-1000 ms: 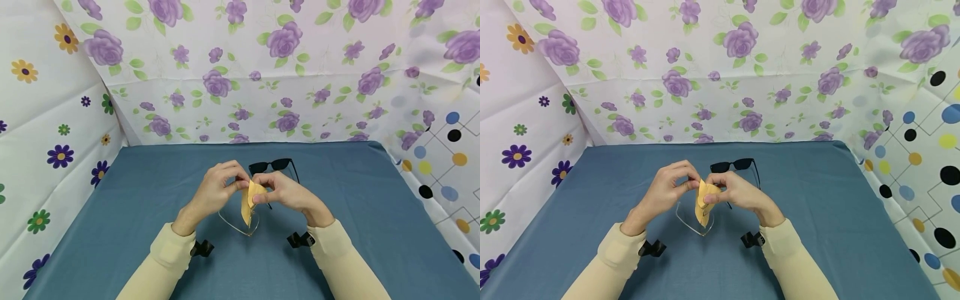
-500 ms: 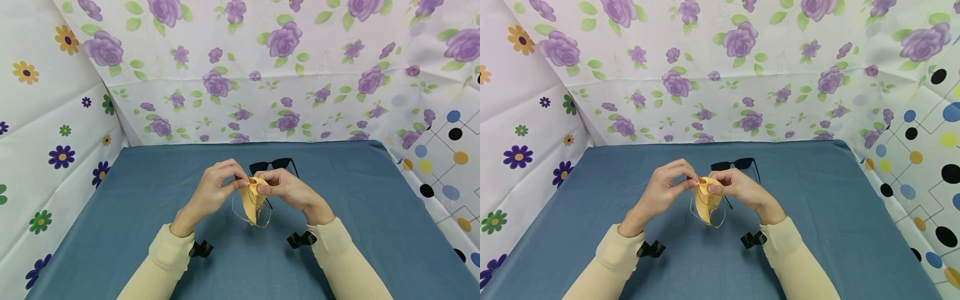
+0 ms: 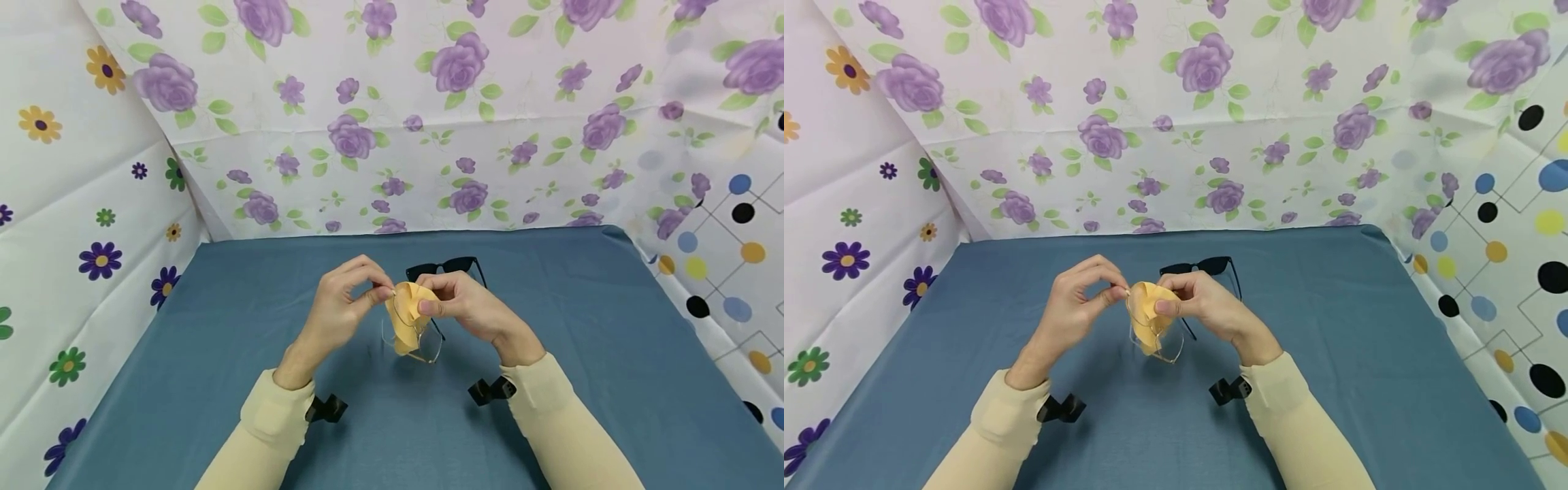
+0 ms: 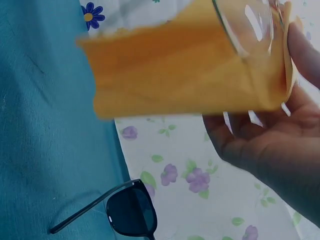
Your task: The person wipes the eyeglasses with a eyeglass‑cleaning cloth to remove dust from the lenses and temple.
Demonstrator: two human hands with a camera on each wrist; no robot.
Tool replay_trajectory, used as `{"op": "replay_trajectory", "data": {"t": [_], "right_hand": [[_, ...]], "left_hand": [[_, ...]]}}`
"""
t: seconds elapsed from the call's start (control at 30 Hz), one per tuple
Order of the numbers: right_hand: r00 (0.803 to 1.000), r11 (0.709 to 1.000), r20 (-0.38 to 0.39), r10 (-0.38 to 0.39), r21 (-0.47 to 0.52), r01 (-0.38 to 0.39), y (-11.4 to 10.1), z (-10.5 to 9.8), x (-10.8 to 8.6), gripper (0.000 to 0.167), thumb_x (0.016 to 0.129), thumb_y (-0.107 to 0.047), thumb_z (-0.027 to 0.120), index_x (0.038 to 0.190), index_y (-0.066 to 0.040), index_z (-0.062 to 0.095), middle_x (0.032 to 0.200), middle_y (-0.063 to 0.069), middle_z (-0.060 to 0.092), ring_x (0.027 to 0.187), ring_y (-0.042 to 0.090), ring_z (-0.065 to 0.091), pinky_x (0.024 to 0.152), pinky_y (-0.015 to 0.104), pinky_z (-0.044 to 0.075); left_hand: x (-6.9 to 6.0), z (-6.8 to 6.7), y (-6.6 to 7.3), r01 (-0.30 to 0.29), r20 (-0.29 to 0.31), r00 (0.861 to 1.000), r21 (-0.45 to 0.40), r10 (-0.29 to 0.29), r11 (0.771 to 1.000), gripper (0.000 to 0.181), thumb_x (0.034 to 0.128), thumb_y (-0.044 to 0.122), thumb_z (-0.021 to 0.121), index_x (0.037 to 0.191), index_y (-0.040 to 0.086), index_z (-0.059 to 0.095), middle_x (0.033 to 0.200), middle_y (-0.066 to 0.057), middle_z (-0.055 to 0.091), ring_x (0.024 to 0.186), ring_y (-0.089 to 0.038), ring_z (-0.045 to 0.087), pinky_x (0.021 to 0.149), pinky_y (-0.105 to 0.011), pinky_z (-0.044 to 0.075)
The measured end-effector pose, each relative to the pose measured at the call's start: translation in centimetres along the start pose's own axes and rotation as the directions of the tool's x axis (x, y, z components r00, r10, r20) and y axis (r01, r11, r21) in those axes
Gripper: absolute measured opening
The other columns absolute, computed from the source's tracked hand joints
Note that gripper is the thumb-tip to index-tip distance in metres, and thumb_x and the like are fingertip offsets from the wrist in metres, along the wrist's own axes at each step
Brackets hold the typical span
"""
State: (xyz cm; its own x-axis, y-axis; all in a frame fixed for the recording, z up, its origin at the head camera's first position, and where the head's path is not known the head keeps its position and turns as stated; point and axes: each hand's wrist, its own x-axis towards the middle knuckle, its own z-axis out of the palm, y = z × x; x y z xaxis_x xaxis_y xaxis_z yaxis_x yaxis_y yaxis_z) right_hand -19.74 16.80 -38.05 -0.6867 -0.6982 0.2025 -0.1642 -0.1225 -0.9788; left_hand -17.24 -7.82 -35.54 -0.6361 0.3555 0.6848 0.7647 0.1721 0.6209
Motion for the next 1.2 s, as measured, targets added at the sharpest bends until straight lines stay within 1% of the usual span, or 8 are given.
{"op": "replay_trajectory", "data": {"t": [0.23, 0.43, 0.57, 0.7, 0.83, 0.93, 1.1, 1.2], "right_hand": [[0.985, 0.999, -0.17, 0.028, -0.015, -0.031, -0.7, 0.0, -0.2, 0.017, 0.099, -0.021, 0.075, 0.09, -0.007, 0.073, 0.098, 0.009, 0.065, 0.095, 0.029, 0.059, 0.08, 0.041, 0.056], [0.977, 0.997, -0.205, 0.05, -0.044, -0.061, -1.2, -0.1, -0.4, 0.015, 0.1, -0.013, 0.072, 0.09, -0.002, 0.072, 0.102, 0.012, 0.065, 0.098, 0.031, 0.059, 0.08, 0.04, 0.055], [0.972, 0.994, -0.224, 0.077, -0.06, -0.093, -1.5, 0.0, -0.3, 0.015, 0.1, -0.01, 0.071, 0.091, 0.002, 0.072, 0.102, 0.014, 0.066, 0.096, 0.037, 0.059, 0.076, 0.042, 0.056], [0.963, 0.989, -0.247, 0.107, -0.075, -0.13, -1.7, 0.1, -0.2, 0.012, 0.1, -0.01, 0.071, 0.095, 0.001, 0.073, 0.1, 0.014, 0.067, 0.094, 0.042, 0.059, 0.077, 0.046, 0.057], [0.953, 0.985, -0.281, 0.114, -0.095, -0.146, -1.8, 0.2, 0.0, 0.012, 0.101, -0.012, 0.071, 0.098, -0.001, 0.074, 0.096, 0.01, 0.069, 0.088, 0.033, 0.062, 0.077, 0.045, 0.055], [0.945, 0.983, -0.313, 0.097, -0.116, -0.14, -1.6, 0.3, 0.0, 0.014, 0.101, -0.015, 0.072, 0.1, -0.001, 0.076, 0.096, 0.008, 0.07, 0.086, 0.026, 0.062, 0.078, 0.04, 0.053], [0.935, 0.981, -0.345, 0.084, -0.138, -0.139, -1.5, 0.4, 0.0, 0.017, 0.1, -0.016, 0.073, 0.104, 0.0, 0.079, 0.103, 0.009, 0.072, 0.094, 0.029, 0.062, 0.079, 0.039, 0.053], [0.931, 0.975, -0.355, 0.087, -0.161, -0.153, -1.4, 0.3, -0.2, 0.02, 0.101, -0.019, 0.072, 0.104, -0.001, 0.08, 0.104, 0.009, 0.072, 0.097, 0.03, 0.061, 0.082, 0.039, 0.052]], "left_hand": [[-0.4, -0.5, -0.2, 0.029, 0.087, 0.996, 0.094, -0.037, 0.995, 0.009, 0.0899, 0.004, 0.077, 0.095, 0.012, 0.076, 0.096, 0.003, 0.069, 0.092, -0.015, 0.064, 0.09, -0.041, 0.05], [-0.6, -0.8, -0.5, 0.012, 0.153, 0.988, 0.169, -0.038, 0.986, 0.014, 0.0906, 0.004, 0.078, 0.1, 0.015, 0.075, 0.101, 0.006, 0.07, 0.097, -0.014, 0.065, 0.097, -0.045, 0.048], [-0.8, -0.9, -0.6, -0.064, 0.149, 0.988, 0.227, 0.03, 0.972, 0.017, 0.0896, 0.003, 0.078, 0.101, 0.014, 0.074, 0.099, 0.005, 0.072, 0.094, -0.014, 0.066, 0.098, -0.045, 0.05], [-0.9, -1.0, -0.9, -0.166, 0.149, 0.981, 0.296, 0.126, 0.941, 0.01, 0.0922, 0.009, 0.076, 0.101, 0.012, 0.073, 0.096, 0.002, 0.072, 0.091, -0.016, 0.068, 0.099, -0.044, 0.049], [-0.8, -0.7, -0.8, -0.212, 0.14, 0.975, 0.336, 0.174, 0.918, 0.01, 0.0997, 0.019, 0.069, 0.102, 0.01, 0.071, 0.096, 0.0, 0.072, 0.087, -0.016, 0.067, 0.095, -0.042, 0.05], [-0.6, -0.5, -0.6, -0.189, 0.111, 0.981, 0.331, 0.161, 0.924, 0.008, 0.0997, 0.017, 0.069, 0.102, 0.009, 0.07, 0.095, -0.001, 0.07, 0.084, -0.014, 0.064, 0.091, -0.041, 0.051], [-0.3, -0.3, -0.2, -0.13, 0.064, 0.991, 0.322, 0.116, 0.938, 0.013, 0.0908, 0.002, 0.078, 0.098, 0.008, 0.07, 0.089, -0.001, 0.068, 0.078, -0.013, 0.061, 0.086, -0.042, 0.051], [-0.2, -0.2, 0.0, -0.082, 0.053, 0.996, 0.332, 0.068, 0.94, 0.011, 0.0907, 0.002, 0.078, 0.098, 0.008, 0.071, 0.088, -0.001, 0.068, 0.078, -0.013, 0.062, 0.083, -0.042, 0.051]]}}
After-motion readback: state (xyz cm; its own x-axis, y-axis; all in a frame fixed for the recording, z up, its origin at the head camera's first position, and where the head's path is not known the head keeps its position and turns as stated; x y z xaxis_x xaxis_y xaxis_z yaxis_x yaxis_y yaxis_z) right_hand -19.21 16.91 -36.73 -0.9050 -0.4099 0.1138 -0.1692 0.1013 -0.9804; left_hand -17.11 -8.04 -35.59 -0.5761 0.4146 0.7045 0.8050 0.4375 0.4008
